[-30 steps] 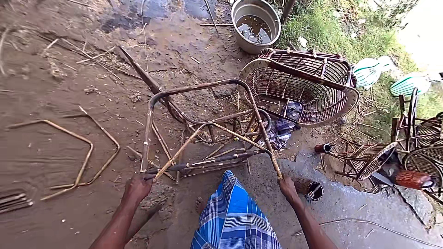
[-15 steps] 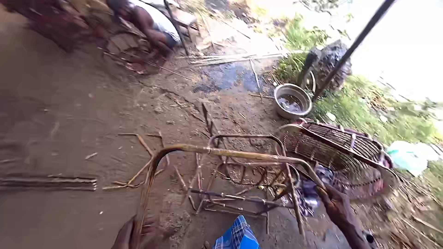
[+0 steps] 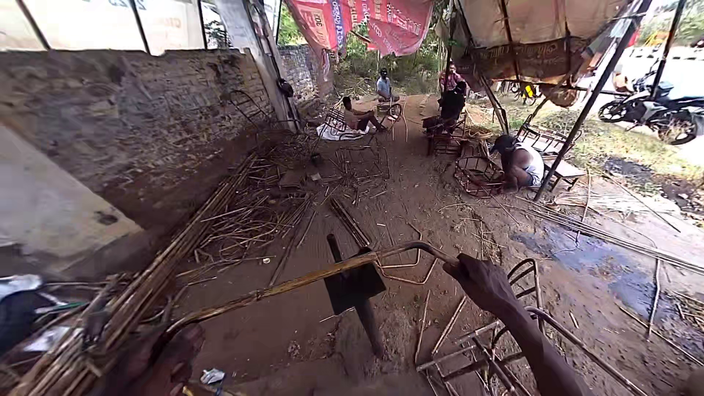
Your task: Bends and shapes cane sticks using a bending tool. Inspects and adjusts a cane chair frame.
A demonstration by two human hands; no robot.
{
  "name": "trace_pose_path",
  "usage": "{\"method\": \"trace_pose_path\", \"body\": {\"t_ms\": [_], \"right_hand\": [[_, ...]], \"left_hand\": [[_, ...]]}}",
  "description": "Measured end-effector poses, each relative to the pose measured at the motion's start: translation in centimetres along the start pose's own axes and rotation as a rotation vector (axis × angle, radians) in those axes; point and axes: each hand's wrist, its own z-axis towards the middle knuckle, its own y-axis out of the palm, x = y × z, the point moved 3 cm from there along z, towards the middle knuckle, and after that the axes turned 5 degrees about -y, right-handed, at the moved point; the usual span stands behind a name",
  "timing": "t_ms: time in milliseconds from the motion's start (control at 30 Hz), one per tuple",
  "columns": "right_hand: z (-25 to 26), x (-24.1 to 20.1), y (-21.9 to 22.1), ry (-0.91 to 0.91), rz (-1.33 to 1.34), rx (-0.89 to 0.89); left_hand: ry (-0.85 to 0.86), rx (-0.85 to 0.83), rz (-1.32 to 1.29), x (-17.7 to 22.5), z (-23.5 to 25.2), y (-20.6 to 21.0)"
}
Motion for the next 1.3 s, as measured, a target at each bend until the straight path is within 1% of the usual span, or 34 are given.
{"method": "trace_pose_path", "body": {"t_ms": [67,100,167,233,333,400,500,633,733,833,900,1000,1133,1200,1267,1300], "right_hand": [[3.5,-3.5,2.8,-0.005,-0.017,-0.056],[4.7,-4.8,4.1,-0.015,-0.028,-0.055],[6.4,-6.7,5.8,-0.021,-0.063,-0.02],[7.4,-7.1,8.0,0.004,-0.096,-0.094],[6.3,-6.8,12.8,0.074,-0.089,-0.211],[6.2,-7.5,14.2,0.111,-0.121,-0.22],[5.8,-7.2,16.2,0.15,-0.135,-0.238],[5.9,-7.0,15.9,0.146,-0.165,-0.198],[6.2,-6.5,15.9,0.135,-0.139,-0.17],[5.7,-6.4,16.5,0.139,-0.15,-0.133],[4.6,-7.7,16.9,0.208,-0.174,-0.074],[1.4,-10.2,17.8,0.383,-0.209,0.056],[-1.0,-14.7,19.1,0.542,-0.192,0.149],[-2.3,-17.6,20.4,0.629,-0.122,0.227],[-3.5,-19.8,21.7,0.72,-0.051,0.233],[-3.6,-19.9,21.7,0.731,-0.046,0.217]], "left_hand": [[-0.024,0.014,-0.028,-3.9,2.1,-2.2],[-0.029,0.03,-0.031,-5.5,3.1,-2.9],[-0.039,0.058,-0.005,-7.3,5.1,-3.8],[-0.117,0.036,0.041,-8.9,6.5,-4.1],[-0.245,-0.022,0.099,-12.4,7.5,-3.5],[-0.277,-0.02,0.109,-15.0,8.8,-3.0],[-0.332,-0.044,0.154,-17.4,10.1,-2.4],[-0.326,-0.07,0.162,-18.4,10.8,-1.8],[-0.304,-0.117,0.159,-17.9,11.2,-1.6],[-0.302,-0.153,0.121,-18.4,11.5,-1.5],[-0.281,-0.174,0.071,-18.9,11.8,-1.5],[-0.228,-0.21,-0.035,-19.6,10.7,-1.1],[-0.202,-0.223,-0.138,-20.2,10.3,-1.2],[-0.201,-0.234,-0.158,-20.7,10.2,-1.2],[-0.217,-0.231,-0.17,-21.2,9.6,-1.1],[-0.221,-0.222,-0.174,-21.1,9.6,-1.0]]}}
